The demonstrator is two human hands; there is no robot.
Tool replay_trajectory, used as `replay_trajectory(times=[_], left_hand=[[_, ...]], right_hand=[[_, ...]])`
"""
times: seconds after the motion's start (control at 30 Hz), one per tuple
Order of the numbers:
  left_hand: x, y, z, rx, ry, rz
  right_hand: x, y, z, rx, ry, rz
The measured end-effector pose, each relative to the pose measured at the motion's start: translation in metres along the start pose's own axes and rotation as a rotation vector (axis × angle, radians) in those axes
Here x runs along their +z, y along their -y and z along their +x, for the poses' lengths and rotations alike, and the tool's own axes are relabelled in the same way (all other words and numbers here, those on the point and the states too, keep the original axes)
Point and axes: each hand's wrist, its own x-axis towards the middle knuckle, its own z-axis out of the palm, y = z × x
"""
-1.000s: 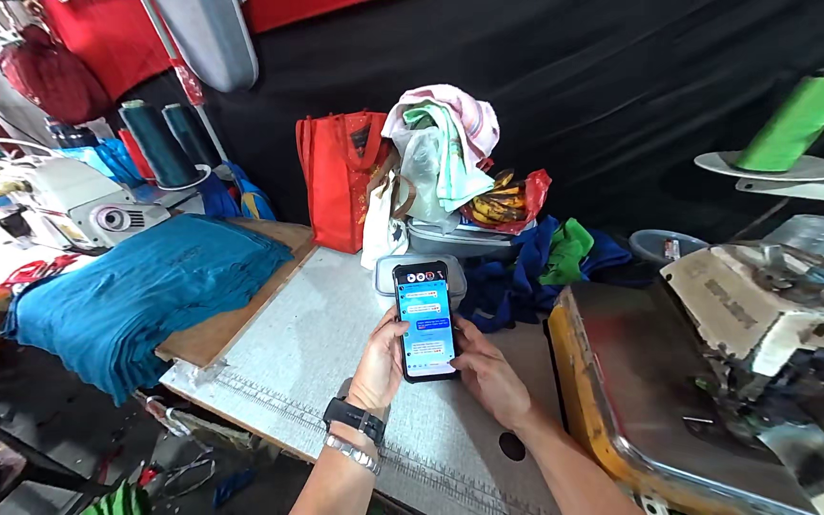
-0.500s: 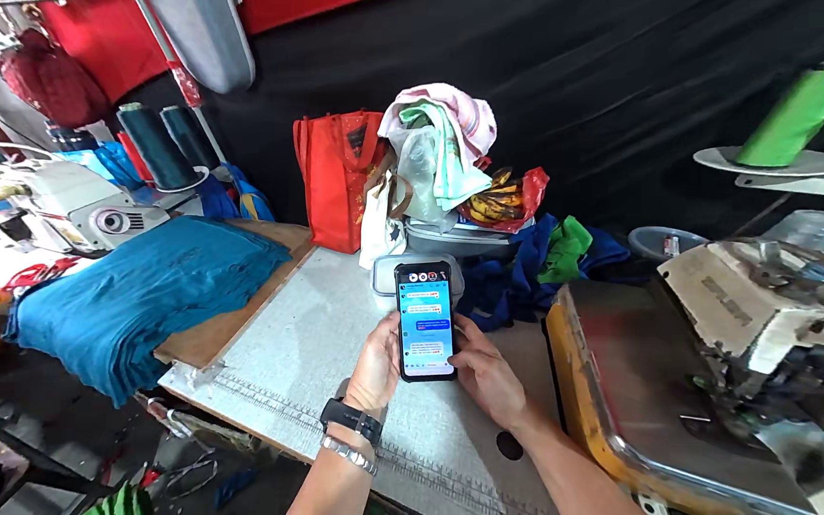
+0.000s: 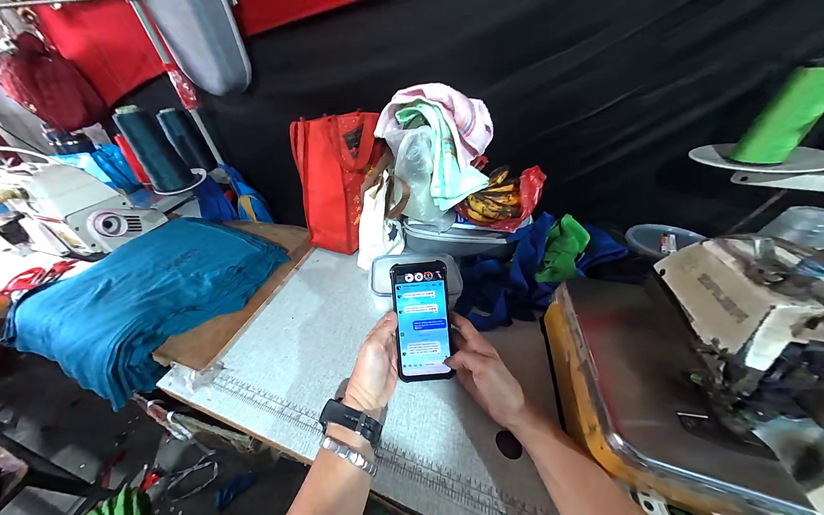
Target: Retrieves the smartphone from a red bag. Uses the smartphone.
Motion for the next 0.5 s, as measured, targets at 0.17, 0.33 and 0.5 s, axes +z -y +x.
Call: replay_trajectory(times=[0.17, 0.33, 0.5], left_hand=[[0.0027, -0.0022, -0.0008, 0.013, -0.058, -0.004], [0.0023, -0.0021, -0.0009, 0.019, -0.043, -0.031], [0.0033, -0.0031, -0.001, 0.001, -0.056, -0.019]], right_hand=[[0.0001, 0.0002, -0.0011, 0.002, 0.001, -0.086], [-0.0005, 0.0004, -0.0007, 0.004, 0.02, -0.102], [-0.0019, -0.0031, 0.0007, -0.017, 0.032, -0.071]])
